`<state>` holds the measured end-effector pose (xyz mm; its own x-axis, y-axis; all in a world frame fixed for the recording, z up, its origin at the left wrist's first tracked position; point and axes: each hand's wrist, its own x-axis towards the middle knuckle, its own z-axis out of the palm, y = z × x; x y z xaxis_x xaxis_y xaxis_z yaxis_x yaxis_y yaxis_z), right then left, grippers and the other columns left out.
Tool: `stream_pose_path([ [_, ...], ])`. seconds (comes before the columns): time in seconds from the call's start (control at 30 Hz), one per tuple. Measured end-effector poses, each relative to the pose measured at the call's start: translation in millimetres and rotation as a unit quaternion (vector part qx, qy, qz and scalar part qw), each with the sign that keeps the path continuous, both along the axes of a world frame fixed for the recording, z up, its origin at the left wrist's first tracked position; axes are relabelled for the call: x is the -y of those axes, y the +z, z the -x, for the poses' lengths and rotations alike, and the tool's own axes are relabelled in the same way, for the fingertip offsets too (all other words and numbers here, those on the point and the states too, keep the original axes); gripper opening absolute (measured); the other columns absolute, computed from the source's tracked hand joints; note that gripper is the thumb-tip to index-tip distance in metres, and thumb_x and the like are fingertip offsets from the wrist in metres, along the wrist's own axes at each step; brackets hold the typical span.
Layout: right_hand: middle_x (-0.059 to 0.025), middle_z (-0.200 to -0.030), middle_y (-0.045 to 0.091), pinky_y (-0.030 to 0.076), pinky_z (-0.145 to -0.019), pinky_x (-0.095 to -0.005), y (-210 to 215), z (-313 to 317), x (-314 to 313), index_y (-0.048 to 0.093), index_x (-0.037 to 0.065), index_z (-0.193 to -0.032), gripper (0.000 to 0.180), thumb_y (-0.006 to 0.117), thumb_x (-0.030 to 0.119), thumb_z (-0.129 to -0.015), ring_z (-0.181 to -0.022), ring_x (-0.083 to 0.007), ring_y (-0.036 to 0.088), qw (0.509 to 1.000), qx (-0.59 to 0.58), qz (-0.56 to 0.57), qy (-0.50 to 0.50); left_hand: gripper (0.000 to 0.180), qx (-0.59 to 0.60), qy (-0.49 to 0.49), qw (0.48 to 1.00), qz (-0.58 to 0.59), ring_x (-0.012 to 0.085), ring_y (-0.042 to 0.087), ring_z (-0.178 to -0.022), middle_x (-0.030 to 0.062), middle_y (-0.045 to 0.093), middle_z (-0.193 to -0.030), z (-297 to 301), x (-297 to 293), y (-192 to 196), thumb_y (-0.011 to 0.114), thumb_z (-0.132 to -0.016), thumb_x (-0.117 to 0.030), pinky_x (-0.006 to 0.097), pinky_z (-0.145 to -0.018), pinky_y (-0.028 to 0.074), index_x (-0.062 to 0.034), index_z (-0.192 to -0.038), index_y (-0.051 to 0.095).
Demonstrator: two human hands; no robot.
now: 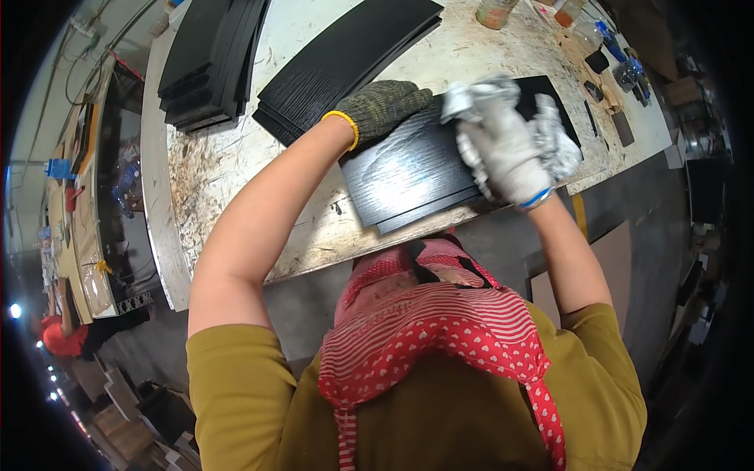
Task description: Cleaning black furniture panels with a cloth and a liquid solution.
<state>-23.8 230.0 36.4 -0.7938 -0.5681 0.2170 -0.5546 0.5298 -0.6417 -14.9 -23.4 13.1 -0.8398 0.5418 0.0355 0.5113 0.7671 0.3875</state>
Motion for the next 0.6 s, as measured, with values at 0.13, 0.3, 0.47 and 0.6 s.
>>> stream_pose_path([
  [0.13,-0.0142,-0.105,0.065,0.054,-0.081,-0.0302,1,41,-43,0.064,0.001,-0.115,0.028,0.065,0.011,-0.089,-0.104,-0.0166,0.063,0.986,-0.118,-0.001,0.114,0.045,0.0,0.127,0.986,0.105,0.0365,0.051,-0.126,0.0254,0.055,-0.131,-24,-51,51,0.05,-0.098,-0.037,0.042,-0.105,0.043,-0.0047,-0.128,0.058],
  [0.3,-0.0136,-0.112,0.064,0.056,-0.076,-0.0282,77,36,-12,0.06,0.003,-0.124,0.035,0.061,0.013,-0.09,-0.091,-0.0196,0.067,0.989,-0.05,-0.018,0.139,0.057,-0.308,0.123,0.94,-0.076,0.0338,0.049,-0.124,0.0176,0.056,-0.125,-82,-128,0,0.051,-0.091,-0.055,0.046,-0.109,0.033,-0.0074,-0.123,0.059],
  [0.47,-0.0173,-0.104,0.063,0.054,-0.082,-0.0417,27,-16,108,0.057,0.006,-0.125,0.039,0.063,0.013,-0.087,-0.092,-0.033,0.065,0.86,-0.03,-0.089,0.501,0.054,-0.089,0.151,0.973,-0.15,0.0339,0.06,-0.108,0.0182,0.064,-0.117,-76,-137,-36,0.052,-0.091,-0.048,0.048,-0.096,0.043,-0.0071,-0.125,0.062],
  [0.6,-0.0167,-0.09,0.063,0.051,-0.071,-0.0426,5,48,143,0.058,0.006,-0.102,0.019,0.063,0.014,-0.086,-0.081,-0.0359,0.063,0.913,-0.12,-0.13,0.368,0.054,-0.159,0.122,0.98,0.0,0.034,0.058,-0.115,0.0189,0.062,-0.124,-81,-134,4,0.058,-0.088,-0.046,0.048,-0.097,0.044,-0.0072,-0.125,0.062],
])
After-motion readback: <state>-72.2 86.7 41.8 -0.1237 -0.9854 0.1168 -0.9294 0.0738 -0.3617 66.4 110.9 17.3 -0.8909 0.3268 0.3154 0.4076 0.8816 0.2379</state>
